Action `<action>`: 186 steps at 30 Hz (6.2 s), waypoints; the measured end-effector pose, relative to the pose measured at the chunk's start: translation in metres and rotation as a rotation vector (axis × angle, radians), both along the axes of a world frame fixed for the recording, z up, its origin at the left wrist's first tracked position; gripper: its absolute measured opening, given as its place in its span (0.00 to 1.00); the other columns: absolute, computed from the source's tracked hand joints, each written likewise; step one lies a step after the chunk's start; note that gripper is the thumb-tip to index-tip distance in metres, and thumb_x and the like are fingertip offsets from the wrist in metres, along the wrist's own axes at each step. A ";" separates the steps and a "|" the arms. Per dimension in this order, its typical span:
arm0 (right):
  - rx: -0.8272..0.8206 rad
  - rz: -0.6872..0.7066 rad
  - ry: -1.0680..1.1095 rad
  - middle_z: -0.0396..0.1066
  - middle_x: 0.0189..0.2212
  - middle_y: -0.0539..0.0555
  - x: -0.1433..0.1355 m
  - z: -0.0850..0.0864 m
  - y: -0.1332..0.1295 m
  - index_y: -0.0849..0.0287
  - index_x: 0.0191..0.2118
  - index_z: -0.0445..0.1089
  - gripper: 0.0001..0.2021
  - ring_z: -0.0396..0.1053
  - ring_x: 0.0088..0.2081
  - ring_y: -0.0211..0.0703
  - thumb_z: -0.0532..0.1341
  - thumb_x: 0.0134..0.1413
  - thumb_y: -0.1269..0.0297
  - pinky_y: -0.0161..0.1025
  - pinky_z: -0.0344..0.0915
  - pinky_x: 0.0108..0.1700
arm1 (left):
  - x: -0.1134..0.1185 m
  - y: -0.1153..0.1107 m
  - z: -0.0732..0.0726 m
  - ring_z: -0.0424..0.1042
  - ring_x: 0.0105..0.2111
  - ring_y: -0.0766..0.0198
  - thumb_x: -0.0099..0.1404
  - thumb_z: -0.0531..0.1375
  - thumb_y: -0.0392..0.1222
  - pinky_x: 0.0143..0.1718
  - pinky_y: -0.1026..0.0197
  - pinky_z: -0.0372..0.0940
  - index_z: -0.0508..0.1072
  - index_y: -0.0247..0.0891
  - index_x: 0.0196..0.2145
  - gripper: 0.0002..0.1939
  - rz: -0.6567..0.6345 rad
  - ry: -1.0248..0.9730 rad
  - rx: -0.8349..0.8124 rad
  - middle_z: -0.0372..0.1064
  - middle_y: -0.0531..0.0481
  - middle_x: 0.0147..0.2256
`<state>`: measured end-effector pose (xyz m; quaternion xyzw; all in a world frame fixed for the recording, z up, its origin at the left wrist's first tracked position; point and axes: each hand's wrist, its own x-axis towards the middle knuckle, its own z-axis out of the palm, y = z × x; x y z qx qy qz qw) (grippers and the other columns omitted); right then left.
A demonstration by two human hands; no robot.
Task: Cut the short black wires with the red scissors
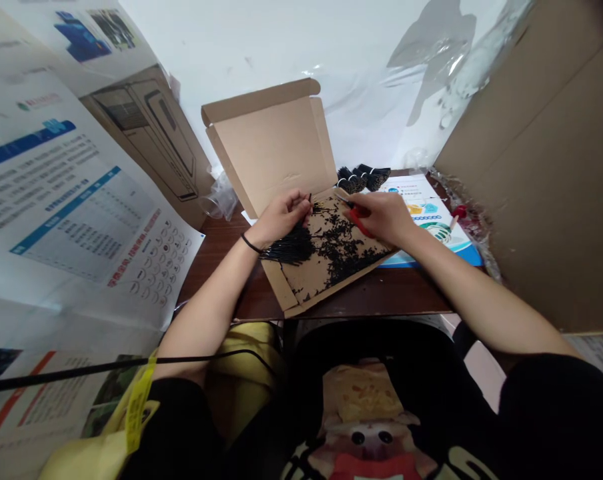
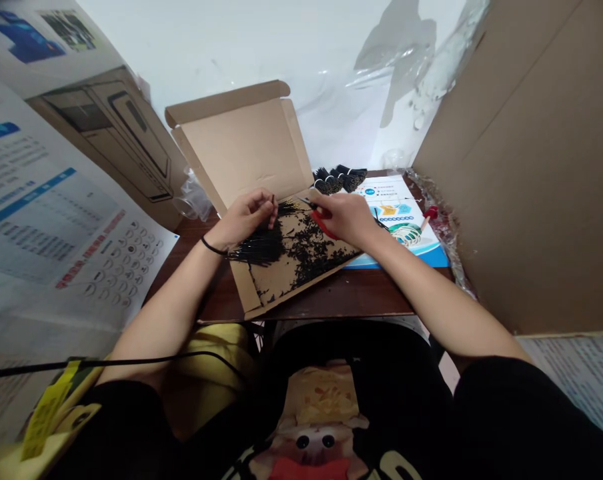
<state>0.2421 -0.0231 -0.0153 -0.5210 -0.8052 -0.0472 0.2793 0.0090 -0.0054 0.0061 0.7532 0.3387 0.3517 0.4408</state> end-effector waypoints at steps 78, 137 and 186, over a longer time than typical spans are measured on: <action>0.090 -0.039 0.125 0.71 0.22 0.52 -0.025 -0.030 0.000 0.55 0.36 0.76 0.20 0.65 0.24 0.38 0.53 0.57 0.45 0.36 0.51 0.27 | 0.023 -0.004 -0.031 0.64 0.22 0.71 0.64 0.56 0.48 0.24 0.67 0.57 0.77 0.35 0.31 0.15 0.165 0.009 0.251 0.75 0.48 0.27; -0.148 0.097 0.188 0.72 0.25 0.53 -0.017 -0.027 0.004 0.54 0.43 0.75 0.16 0.65 0.27 0.40 0.58 0.53 0.52 0.36 0.57 0.31 | 0.022 0.002 -0.036 0.67 0.24 0.67 0.67 0.50 0.56 0.30 0.64 0.60 0.72 0.36 0.32 0.21 0.228 0.083 0.266 0.71 0.51 0.24; -0.020 0.192 0.141 0.73 0.24 0.53 -0.020 -0.027 0.002 0.56 0.40 0.76 0.16 0.63 0.24 0.36 0.58 0.56 0.52 0.35 0.52 0.27 | 0.022 -0.007 -0.040 0.72 0.28 0.69 0.66 0.56 0.45 0.32 0.66 0.64 0.74 0.36 0.32 0.12 0.216 0.026 0.367 0.75 0.52 0.28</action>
